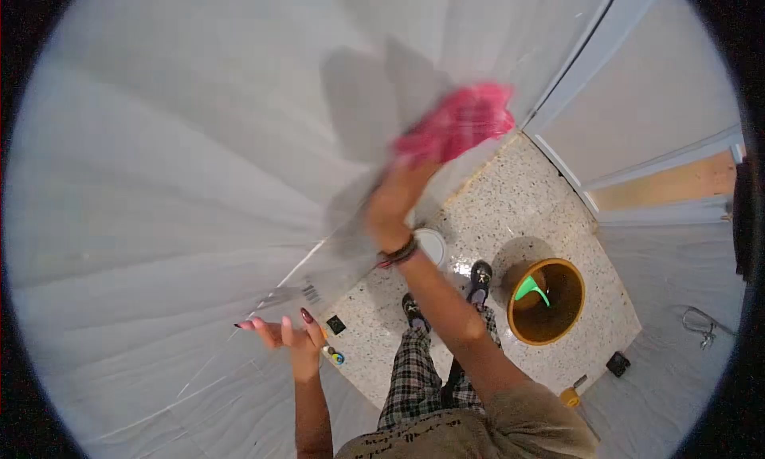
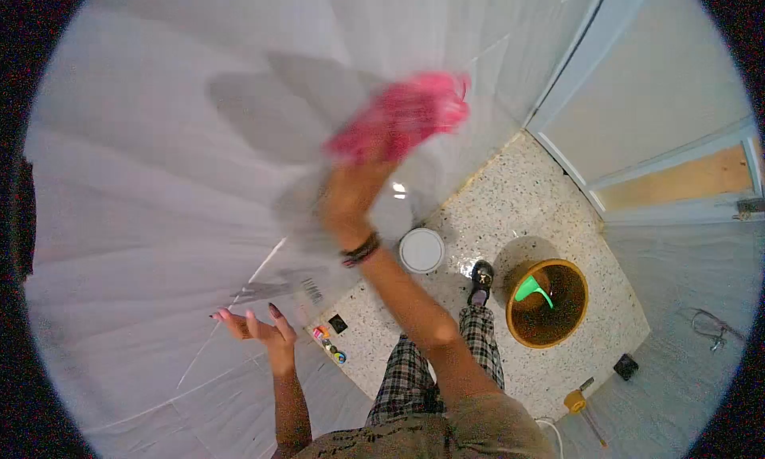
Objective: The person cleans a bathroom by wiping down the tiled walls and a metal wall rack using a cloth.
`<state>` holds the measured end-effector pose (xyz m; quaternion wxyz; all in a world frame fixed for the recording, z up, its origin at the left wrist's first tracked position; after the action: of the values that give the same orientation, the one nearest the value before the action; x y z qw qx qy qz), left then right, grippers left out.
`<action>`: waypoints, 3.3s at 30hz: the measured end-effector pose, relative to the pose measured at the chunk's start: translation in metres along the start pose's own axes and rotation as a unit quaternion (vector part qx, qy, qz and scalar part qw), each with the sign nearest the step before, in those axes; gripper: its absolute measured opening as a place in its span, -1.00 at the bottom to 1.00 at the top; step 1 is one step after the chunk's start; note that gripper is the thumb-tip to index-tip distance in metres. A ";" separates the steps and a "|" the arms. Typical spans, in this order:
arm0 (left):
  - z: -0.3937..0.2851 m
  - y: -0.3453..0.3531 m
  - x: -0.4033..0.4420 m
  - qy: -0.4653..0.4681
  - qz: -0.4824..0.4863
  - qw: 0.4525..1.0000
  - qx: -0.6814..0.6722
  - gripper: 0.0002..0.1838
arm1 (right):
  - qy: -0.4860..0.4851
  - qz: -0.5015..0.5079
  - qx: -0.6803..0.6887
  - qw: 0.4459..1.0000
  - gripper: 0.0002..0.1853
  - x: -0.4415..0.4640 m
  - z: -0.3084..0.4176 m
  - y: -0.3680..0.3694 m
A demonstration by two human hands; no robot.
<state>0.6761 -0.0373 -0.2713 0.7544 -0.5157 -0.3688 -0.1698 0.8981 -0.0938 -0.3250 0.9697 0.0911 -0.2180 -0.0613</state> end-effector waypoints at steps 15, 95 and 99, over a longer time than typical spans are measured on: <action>-0.034 0.015 0.091 0.010 -0.007 0.974 0.227 -0.46 | 0.117 -0.077 0.095 0.986 -0.40 0.119 -0.065 -0.060; -0.452 0.342 0.190 0.400 0.286 0.822 0.287 -0.57 | -0.022 -0.166 0.030 0.985 -0.41 0.390 -0.363 -0.267; -0.453 0.355 0.177 0.371 0.239 0.860 0.255 -0.54 | 0.211 -0.229 0.027 0.950 -0.43 0.369 -0.518 -0.318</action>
<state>1.1934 -0.2790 -0.4623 0.9581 -0.2762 0.0425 -0.0624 1.4290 -0.3854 -0.6983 0.9507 0.1760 0.0167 -0.2549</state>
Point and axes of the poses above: each hand's wrist, its own x-axis towards the middle knuckle, its own y-axis out of the palm, z = x × y, the point moved 3 cm from there along x, towards the middle knuckle, and after that the axes turned 13 degrees about x, right-handed, at the moved point
